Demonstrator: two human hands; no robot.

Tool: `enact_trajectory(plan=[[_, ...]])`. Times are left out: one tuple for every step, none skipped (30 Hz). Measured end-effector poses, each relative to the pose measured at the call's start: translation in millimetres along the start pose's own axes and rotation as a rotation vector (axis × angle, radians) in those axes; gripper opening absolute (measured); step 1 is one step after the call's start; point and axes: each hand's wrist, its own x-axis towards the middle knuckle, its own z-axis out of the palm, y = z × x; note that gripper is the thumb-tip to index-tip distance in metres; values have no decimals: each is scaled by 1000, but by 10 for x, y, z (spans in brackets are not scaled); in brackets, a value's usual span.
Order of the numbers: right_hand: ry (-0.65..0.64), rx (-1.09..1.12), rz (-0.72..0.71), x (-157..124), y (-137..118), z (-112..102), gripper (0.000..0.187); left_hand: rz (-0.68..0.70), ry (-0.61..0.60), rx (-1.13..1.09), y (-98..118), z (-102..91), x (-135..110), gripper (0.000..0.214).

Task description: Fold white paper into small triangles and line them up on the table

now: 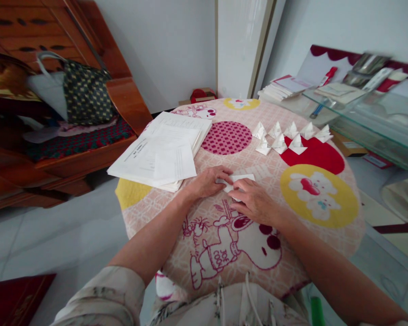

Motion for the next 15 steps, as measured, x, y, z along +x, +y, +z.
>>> enact_trajectory(plan=[[8,19,-1,-10,3,-2,13,3,-1,-2,0,-1,1,39],[16,37,-3,-23,8,-5,13,6,-1,-5,0,-2,2,38],[21,54,-5,-38,14,-8,13,9,-1,-7,0,-2,2,37],[26,70,-4,-54,20,-11,13,10,-1,-8,1,-3,1,37],[30,84,-3,-72,26,-16,13,10,-1,-8,1,-4,0,37],[33,97,-3,-90,32,-22,14,11,-1,-8,1,-4,-2,37],[36,110,-6,-109,38,-30,15,10,-2,-7,1,-5,-4,38],[40,124,-11,-129,45,-38,16,9,-2,-5,1,-5,-7,38],[45,137,-18,-149,52,-45,18,9,-3,-2,1,-5,-9,39],[50,148,-27,-169,61,-51,20,7,-2,1,1,-5,-10,39],[58,158,-37,-189,73,-54,21,4,-1,4,1,-5,-12,40],[70,166,-48,-210,87,-52,22,2,-1,7,3,-4,-13,41],[86,174,-59,-230,106,-46,22,0,-1,11,6,-2,-14,41],[107,181,-69,-250,127,-35,21,0,-1,16,11,0,-17,42],[129,183,-73,-269,151,-21,19,0,2,24,19,3,-20,42]])
